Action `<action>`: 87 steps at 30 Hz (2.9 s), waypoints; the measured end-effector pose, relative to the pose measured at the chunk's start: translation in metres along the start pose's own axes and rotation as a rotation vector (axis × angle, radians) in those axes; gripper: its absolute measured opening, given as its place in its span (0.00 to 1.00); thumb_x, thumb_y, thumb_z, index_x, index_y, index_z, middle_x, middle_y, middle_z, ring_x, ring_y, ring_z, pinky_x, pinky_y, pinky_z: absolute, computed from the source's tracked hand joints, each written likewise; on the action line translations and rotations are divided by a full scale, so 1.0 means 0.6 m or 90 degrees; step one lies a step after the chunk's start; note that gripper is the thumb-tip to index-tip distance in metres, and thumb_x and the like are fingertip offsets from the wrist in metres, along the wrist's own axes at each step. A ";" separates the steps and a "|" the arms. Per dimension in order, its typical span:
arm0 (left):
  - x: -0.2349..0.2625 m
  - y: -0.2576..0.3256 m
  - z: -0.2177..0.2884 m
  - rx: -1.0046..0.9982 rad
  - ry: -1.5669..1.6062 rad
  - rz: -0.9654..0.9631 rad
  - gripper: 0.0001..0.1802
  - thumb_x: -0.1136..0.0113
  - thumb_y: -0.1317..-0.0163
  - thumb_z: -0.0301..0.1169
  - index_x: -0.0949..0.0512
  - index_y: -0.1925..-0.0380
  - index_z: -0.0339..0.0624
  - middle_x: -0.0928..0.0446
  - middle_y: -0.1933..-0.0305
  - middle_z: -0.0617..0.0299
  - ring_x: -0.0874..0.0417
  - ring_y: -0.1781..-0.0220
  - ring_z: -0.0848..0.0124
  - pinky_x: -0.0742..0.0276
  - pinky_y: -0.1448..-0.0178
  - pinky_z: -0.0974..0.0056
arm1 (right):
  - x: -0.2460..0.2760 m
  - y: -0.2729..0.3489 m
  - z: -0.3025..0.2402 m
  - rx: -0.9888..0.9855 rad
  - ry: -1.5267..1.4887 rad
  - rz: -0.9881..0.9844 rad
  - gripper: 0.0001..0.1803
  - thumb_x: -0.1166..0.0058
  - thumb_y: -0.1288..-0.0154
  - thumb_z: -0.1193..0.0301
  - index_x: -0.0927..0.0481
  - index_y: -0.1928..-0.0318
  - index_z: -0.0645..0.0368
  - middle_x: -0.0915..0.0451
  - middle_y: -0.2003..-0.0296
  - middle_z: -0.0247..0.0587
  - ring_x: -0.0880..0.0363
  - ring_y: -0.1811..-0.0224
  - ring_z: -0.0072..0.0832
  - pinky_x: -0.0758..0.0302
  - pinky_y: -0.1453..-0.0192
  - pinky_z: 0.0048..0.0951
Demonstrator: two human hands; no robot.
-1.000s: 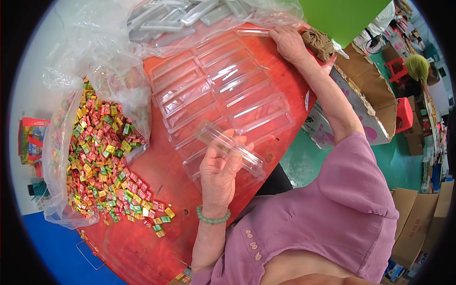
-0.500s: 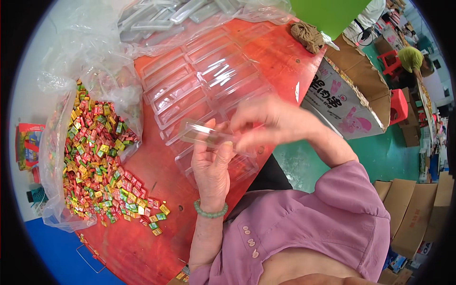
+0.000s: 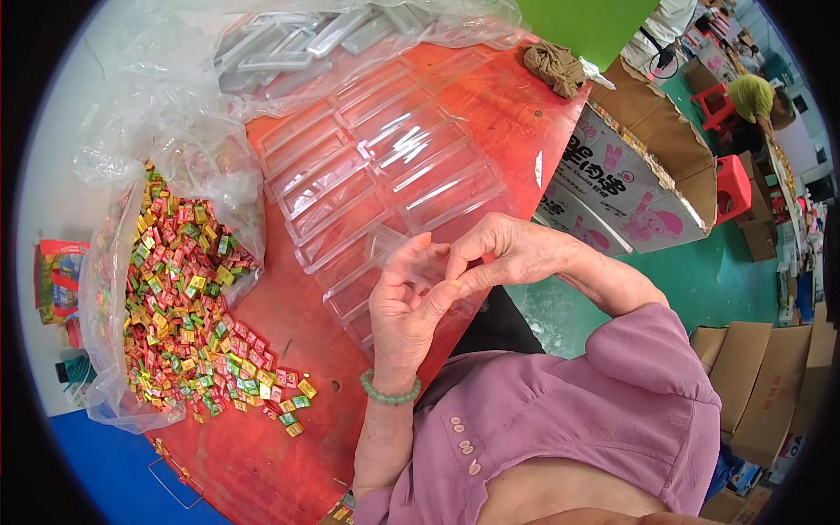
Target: Manually organizing and packaging small colorful items into plastic trays and a shipping box.
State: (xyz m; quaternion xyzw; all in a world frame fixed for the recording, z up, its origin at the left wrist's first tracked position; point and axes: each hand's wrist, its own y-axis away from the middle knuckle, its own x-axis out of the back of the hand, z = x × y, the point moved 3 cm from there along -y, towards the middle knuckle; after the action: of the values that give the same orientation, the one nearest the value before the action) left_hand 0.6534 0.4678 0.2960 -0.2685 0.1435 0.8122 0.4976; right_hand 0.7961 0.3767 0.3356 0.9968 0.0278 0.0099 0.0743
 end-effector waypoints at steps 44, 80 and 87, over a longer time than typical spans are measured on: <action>0.009 0.001 0.007 0.105 0.046 0.081 0.26 0.40 0.34 0.23 0.34 0.37 0.34 0.24 0.44 0.52 0.18 0.48 0.66 0.17 0.44 0.60 | 0.394 -0.131 0.097 -0.167 0.855 0.424 0.34 0.67 0.26 0.42 0.41 0.27 0.40 0.49 0.24 0.35 0.56 0.21 0.43 0.59 0.23 0.58; 0.038 -0.018 -0.004 0.008 0.122 0.159 0.23 0.37 0.34 0.26 0.31 0.41 0.35 0.23 0.50 0.60 0.19 0.50 0.73 0.16 0.50 0.65 | -0.040 -0.046 -0.039 0.208 0.604 0.141 0.12 0.36 0.41 0.67 0.20 0.60 0.60 0.24 0.70 0.40 0.24 0.61 0.41 0.31 0.52 0.41; 0.018 -0.007 0.003 0.006 0.009 0.153 0.23 0.46 0.29 0.25 0.33 0.36 0.34 0.23 0.45 0.54 0.19 0.45 0.68 0.18 0.43 0.59 | -0.026 -0.019 -0.045 0.243 0.595 0.208 0.07 0.41 0.37 0.70 0.24 0.65 0.61 0.25 0.69 0.42 0.24 0.62 0.42 0.29 0.55 0.41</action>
State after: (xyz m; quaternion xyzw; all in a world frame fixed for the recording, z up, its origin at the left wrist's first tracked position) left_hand 0.6524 0.4786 0.2914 -0.2530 0.1820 0.8633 0.3970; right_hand 0.7794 0.3910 0.3605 0.8731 -0.0963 0.4595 -0.1316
